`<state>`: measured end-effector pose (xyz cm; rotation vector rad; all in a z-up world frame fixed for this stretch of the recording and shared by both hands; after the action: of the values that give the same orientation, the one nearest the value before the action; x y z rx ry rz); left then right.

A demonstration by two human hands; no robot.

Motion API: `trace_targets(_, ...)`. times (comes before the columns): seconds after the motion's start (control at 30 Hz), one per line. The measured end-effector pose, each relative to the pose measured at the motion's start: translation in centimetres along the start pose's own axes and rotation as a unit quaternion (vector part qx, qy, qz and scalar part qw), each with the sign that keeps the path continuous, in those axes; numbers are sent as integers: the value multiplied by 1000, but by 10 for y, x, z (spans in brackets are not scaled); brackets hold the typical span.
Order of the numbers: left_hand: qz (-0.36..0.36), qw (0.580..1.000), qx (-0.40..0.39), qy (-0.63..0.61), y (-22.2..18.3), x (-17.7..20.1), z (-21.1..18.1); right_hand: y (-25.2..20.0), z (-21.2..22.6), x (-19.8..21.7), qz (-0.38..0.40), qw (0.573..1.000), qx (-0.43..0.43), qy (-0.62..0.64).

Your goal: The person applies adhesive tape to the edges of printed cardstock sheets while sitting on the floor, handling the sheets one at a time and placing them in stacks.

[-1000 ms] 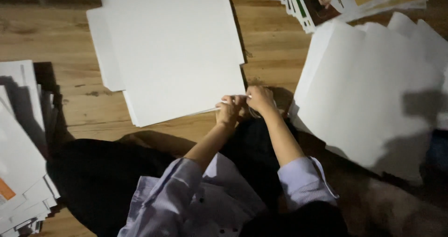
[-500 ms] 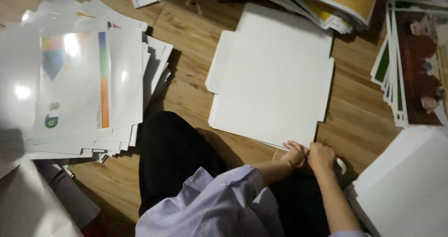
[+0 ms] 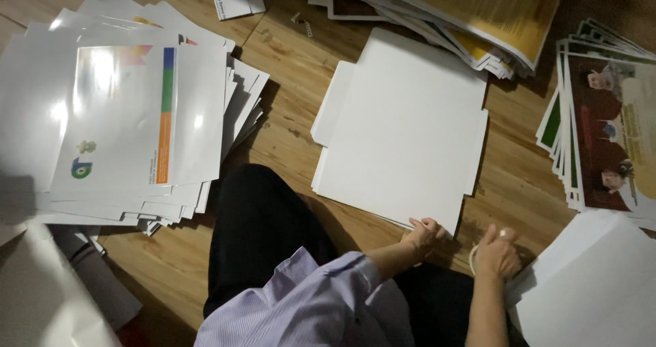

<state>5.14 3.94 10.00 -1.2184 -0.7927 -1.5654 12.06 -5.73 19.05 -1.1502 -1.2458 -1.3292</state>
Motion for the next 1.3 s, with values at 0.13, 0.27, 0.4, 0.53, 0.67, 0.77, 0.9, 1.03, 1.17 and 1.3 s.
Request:
trace_targets(0.13, 102, 993, -48, -46, -51, 27, 41, 8, -26, -24, 1, 998, -48, -45)
trace_targets(0.27, 221, 964, -47, -140, -85, -4, 61, -2, -10, -3, 98, 990, -87, -50)
trace_targets(0.4, 178, 973, 46, -139, -104, -34, 87, 7, -28, -23, 32, 999, -24, 26)
trace_targets(0.53, 247, 944, 131, -175, -135, -48, 129, 11, -44, -33, 42, 991, -58, -116)
trace_targets(0.67, 360, 890, 211, -184, -167, -80, 162, -1, -37, -19, -138, 982, 40, -124)
trace_targets(0.77, 416, 863, 269, -97, -179, -102, 165, 3, -15, -32, -131, 975, 146, -105)
trace_targets(0.9, 412, 842, 345, -53, -185, -98, 181, -34, 51, -29, -61, 948, 311, -13)
trace_targets(1.03, 471, 833, 281, -74, -193, -94, 186, -55, 70, -69, 134, 914, 358, -135)
trace_targets(1.17, 473, 840, 240, -111, -208, -50, 197, -60, 64, -77, 204, 902, 338, -174)
trace_targets(1.3, 463, 843, 266, -65, -195, -91, 197, -61, 66, -76, 201, 897, 336, -204)
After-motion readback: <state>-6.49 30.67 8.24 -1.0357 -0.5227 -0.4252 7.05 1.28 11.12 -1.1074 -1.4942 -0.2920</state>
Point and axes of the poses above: each hand's wrist, its own y-axis towards the middle knuckle, its own x-axis out of the back of the hand, z = x × y, the point moved 9 cm from there along y, towards the middle knuckle, and after that the axes turned 1 degree about -y, right-handed, at the moved point
